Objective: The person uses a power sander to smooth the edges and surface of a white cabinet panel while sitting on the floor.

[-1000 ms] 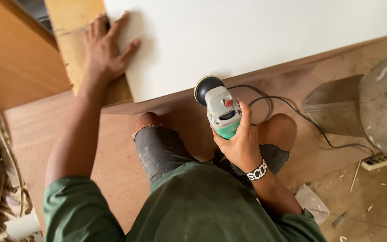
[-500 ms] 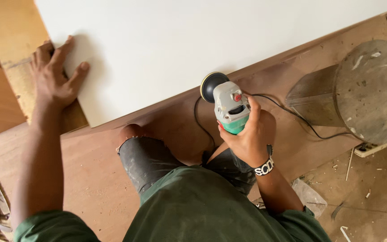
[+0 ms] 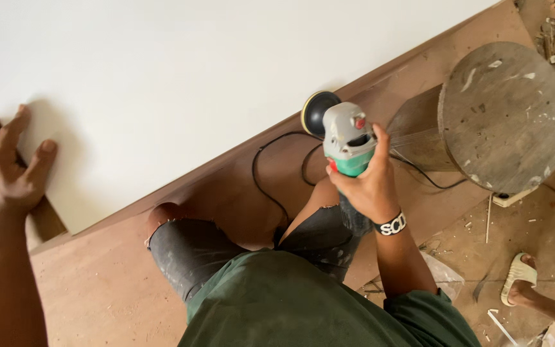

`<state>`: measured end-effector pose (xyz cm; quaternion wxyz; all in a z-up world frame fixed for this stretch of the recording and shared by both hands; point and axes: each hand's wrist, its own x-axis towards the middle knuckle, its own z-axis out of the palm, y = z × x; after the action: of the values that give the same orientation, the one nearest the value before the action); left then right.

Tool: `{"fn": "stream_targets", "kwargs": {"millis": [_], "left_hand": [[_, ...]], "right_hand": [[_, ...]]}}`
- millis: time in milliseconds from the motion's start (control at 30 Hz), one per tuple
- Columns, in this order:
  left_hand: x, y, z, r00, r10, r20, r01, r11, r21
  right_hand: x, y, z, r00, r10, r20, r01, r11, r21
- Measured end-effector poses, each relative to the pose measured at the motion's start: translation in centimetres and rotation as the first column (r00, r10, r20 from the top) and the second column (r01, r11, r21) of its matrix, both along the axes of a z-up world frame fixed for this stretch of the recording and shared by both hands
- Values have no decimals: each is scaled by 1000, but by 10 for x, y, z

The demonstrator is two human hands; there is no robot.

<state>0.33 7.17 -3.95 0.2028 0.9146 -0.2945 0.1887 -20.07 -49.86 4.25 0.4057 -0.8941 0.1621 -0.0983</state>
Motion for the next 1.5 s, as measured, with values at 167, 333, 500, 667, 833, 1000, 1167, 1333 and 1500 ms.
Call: {"fn": "stream_targets", "kwargs": {"millis": [167,333,500,667,833,1000,1167,1333,1500], "left_hand": [[1,-18,12,982,-127,-143,102,981,-167],[2,-27,19,972,-172,-158,138,969,-205],[5,-20,10,967,-144,-212,92,967,-236],[3,-9,3,995,-46,-83,37,993,-115],[-10,-22,34,970,115,-212,-138,986,-97],[-7,-8,20,971,18,-239,-83,961,-263],[-9,-2,7,996,-72,59,83,975,-208],[-57,-9,28,985,-163,61,171,972,-162],[-100,3,46,978,-179,-107,164,978,-132]], "right_hand": [[10,-39,3,995,-91,-33,93,992,80],[22,-77,7,993,-114,-16,115,988,98],[32,-110,-6,984,-166,56,156,976,152],[25,-145,-36,972,-166,167,113,950,290],[14,-104,-15,947,-72,313,-5,971,238],[-3,-23,7,929,-40,368,-5,993,120],[-23,55,3,929,22,369,-68,992,110],[-41,130,-9,927,40,372,-59,997,41],[-59,193,-30,943,117,312,-145,987,69]]}}
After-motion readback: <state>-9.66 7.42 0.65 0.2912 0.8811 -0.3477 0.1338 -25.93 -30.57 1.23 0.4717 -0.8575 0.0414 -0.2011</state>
